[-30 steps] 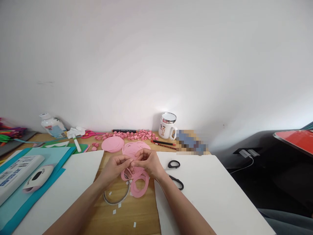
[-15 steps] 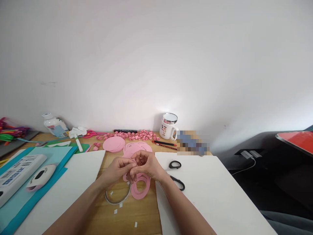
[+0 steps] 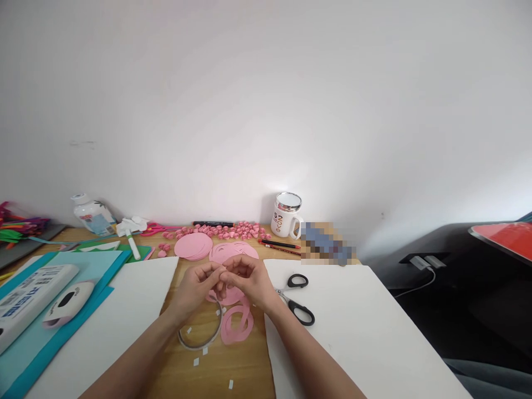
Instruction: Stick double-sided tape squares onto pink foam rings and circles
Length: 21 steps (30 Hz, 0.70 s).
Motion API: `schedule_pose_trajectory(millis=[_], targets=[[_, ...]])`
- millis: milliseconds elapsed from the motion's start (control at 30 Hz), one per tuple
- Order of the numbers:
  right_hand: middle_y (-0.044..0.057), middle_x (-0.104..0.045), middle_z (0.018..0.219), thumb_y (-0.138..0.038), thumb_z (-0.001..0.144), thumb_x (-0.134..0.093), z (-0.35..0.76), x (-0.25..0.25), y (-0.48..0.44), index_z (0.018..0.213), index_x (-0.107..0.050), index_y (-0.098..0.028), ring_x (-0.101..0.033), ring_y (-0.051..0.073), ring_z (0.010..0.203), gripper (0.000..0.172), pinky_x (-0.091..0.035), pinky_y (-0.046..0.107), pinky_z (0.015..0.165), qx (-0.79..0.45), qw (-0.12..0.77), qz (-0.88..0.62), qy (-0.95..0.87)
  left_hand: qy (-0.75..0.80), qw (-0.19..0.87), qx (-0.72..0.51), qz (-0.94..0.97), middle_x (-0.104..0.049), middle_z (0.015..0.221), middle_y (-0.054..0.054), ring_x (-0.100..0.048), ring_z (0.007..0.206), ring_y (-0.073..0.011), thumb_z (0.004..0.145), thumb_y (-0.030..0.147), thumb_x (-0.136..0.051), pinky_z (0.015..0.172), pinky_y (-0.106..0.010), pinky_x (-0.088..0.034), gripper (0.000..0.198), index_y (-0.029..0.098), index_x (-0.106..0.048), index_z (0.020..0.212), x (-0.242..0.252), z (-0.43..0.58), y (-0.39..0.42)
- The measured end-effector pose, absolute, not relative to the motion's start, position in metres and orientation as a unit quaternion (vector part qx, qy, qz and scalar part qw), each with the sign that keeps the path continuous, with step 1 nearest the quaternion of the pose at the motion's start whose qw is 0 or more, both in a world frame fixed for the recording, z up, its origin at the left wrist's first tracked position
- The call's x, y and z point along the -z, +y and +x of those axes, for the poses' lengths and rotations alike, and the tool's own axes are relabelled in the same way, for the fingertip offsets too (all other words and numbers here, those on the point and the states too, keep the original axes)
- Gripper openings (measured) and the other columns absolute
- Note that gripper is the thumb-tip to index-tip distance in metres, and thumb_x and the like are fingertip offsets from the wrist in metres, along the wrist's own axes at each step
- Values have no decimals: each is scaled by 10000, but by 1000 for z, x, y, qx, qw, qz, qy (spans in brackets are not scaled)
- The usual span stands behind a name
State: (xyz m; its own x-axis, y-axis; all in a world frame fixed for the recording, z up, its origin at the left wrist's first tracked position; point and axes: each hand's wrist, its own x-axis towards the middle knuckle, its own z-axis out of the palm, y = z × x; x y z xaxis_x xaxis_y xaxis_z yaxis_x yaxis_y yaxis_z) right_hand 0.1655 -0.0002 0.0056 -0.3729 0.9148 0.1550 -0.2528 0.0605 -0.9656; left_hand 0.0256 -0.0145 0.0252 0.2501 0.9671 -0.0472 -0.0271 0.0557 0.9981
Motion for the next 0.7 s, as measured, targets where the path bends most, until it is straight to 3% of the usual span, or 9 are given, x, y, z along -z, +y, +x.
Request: schedule_pose_trajectory(millis=[200, 367, 567, 700], targets=[[38, -635, 778, -305, 660, -664, 166, -3, 0, 782, -676, -227, -591, 175, 703, 145, -488, 304, 623, -478, 549, -361, -583, 411, 580, -444, 545, -561, 549, -8, -528, 498, -110, 753, 364, -536, 511, -226, -448, 273, 131, -580, 617, -22, 22, -11], [55, -611, 943, -247, 708, -617, 166, 1, -1, 777, -697, -283, -574, 207, 858, 112, -484, 326, 696, -340, 585, -392, -623, 407, 599, -443, 528, -620, 683, -47, -559, 670, -145, 719, 312, -586, 661, -260, -445, 218, 125, -658, 805, -22, 23, -10], [64, -661, 882, -269, 656, -664, 168, -3, 3, 704, -689, -220, -599, 219, 855, 73, -480, 352, 751, -464, 591, -398, -526, 458, 502, -442, 585, -621, 639, -22, -542, 660, -150, 739, 342, -542, 653, -246, -414, 228, 156, -669, 705, -23, 23, -10], [77, -677, 844, -283, 614, -694, 170, -6, 5, 658, -680, -176, -611, 217, 810, 117, -496, 344, 711, -533, 572, -403, -475, 473, 464, -434, 611, -620, 628, -21, -538, 656, -154, 754, 337, -516, 628, -237, -409, 269, 157, -638, 596, -23, 22, -10]])
